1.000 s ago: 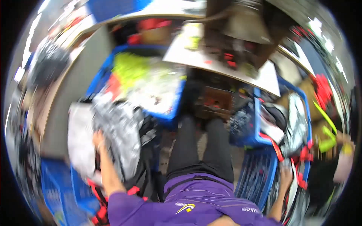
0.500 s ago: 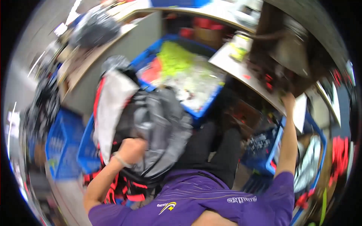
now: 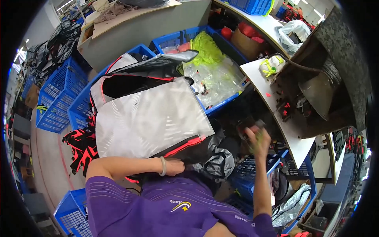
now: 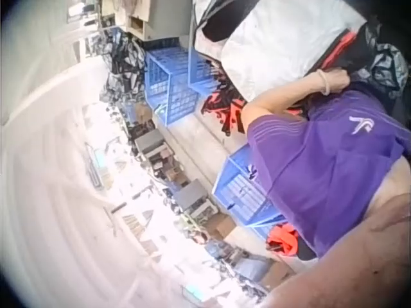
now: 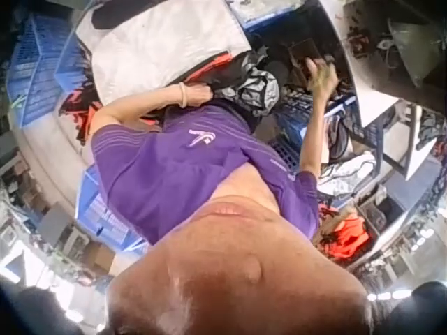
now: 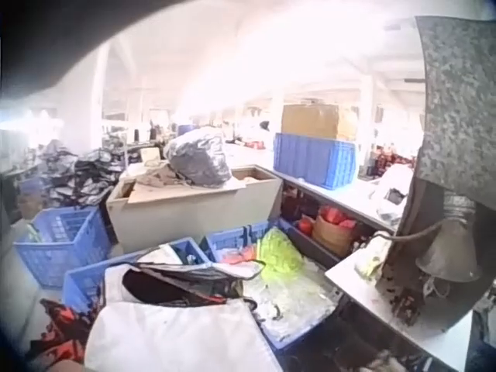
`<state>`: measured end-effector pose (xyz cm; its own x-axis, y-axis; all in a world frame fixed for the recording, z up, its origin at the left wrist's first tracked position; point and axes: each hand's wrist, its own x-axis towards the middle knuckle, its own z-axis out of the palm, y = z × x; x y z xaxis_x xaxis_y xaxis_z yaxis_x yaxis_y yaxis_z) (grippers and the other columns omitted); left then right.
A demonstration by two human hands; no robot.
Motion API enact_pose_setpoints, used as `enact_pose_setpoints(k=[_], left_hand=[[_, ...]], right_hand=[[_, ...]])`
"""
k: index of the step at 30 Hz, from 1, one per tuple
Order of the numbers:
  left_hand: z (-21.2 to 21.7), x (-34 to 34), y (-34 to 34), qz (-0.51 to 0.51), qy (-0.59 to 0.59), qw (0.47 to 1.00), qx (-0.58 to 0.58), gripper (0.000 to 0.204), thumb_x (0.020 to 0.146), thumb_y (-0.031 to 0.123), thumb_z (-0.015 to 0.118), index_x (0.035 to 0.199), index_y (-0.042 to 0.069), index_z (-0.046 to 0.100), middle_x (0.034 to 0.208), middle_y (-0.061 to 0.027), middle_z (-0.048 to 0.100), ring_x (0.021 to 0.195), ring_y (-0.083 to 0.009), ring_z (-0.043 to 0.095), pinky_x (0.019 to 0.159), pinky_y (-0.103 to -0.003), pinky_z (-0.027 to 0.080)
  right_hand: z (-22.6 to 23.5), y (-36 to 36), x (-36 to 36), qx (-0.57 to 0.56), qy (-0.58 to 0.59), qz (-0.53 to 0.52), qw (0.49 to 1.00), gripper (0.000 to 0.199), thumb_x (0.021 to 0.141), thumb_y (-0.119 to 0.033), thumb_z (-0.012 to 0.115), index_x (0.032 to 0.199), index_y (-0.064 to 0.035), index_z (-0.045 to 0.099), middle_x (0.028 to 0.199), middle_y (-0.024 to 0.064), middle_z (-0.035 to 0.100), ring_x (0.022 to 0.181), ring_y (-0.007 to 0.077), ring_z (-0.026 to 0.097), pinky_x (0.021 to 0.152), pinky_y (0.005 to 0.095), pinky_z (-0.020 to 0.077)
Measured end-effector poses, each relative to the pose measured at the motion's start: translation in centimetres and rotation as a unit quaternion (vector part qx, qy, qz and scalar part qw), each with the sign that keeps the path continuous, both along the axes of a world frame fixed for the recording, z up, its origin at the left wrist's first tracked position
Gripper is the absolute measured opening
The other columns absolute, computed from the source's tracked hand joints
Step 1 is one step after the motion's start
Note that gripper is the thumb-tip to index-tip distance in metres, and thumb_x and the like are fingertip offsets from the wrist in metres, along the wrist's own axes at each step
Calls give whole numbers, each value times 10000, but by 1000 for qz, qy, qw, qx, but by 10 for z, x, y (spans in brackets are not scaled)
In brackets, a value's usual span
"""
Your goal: Trimming excess material and loose threads from manufactured bags using scissors.
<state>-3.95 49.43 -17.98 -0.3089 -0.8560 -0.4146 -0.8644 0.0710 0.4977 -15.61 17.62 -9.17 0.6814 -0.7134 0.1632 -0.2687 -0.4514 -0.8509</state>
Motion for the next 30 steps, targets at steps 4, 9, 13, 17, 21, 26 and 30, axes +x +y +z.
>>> enact_pose_setpoints(k=[4,9,13,17,21,26,30], left_hand=[[3,-2,-20,32,-29,999,30,151,731,55,559,811,-62,610,826,-251,639,794,-387,641,709,-456,511],[36,9,-12,115,185,973,81,199,911,118,483,1031,-6,583,927,-229,644,853,-375,621,721,-397,499],[160,102,39,431,497,753,3,195,933,163,556,1019,-9,590,802,-89,648,666,-186,666,631,-295,548],[190,228,48,396,-113,793,-449,664,712,237,771,1275,50,474,1253,-144,513,1182,-300,493,998,-431,391],[130,292,38,367,-232,788,-436,695,724,318,737,1335,134,464,1363,-93,461,1264,-300,420,1057,-460,313],[163,259,16,380,-39,848,-366,182,781,147,692,901,10,684,857,-137,651,711,-267,619,637,-323,463],[271,171,13,361,42,851,-380,141,785,89,659,855,-32,679,684,-166,614,577,-204,577,556,-301,427]], right_hand=[[-37,28,156,-11,-91,212,973,350,821,-246,705,1016,-25,517,780,124,620,648,222,573,603,332,453],[-92,75,260,-20,150,102,983,344,774,-219,641,993,11,509,934,253,616,936,415,592,772,467,452],[-51,114,228,5,-35,85,996,396,703,-214,766,884,16,499,709,118,550,650,250,504,651,336,451],[5,147,188,82,-108,83,987,328,753,-171,747,874,-11,488,705,43,534,636,137,488,616,265,434],[35,150,164,41,-172,92,980,346,771,-173,743,903,-28,457,654,61,494,580,143,400,542,289,405],[42,142,119,82,-226,49,969,315,777,-141,747,844,-32,460,679,12,503,613,66,427,547,240,402],[82,129,65,71,-299,10,951,259,776,-28,722,830,-58,471,840,26,581,707,87,539,633,249,451]])
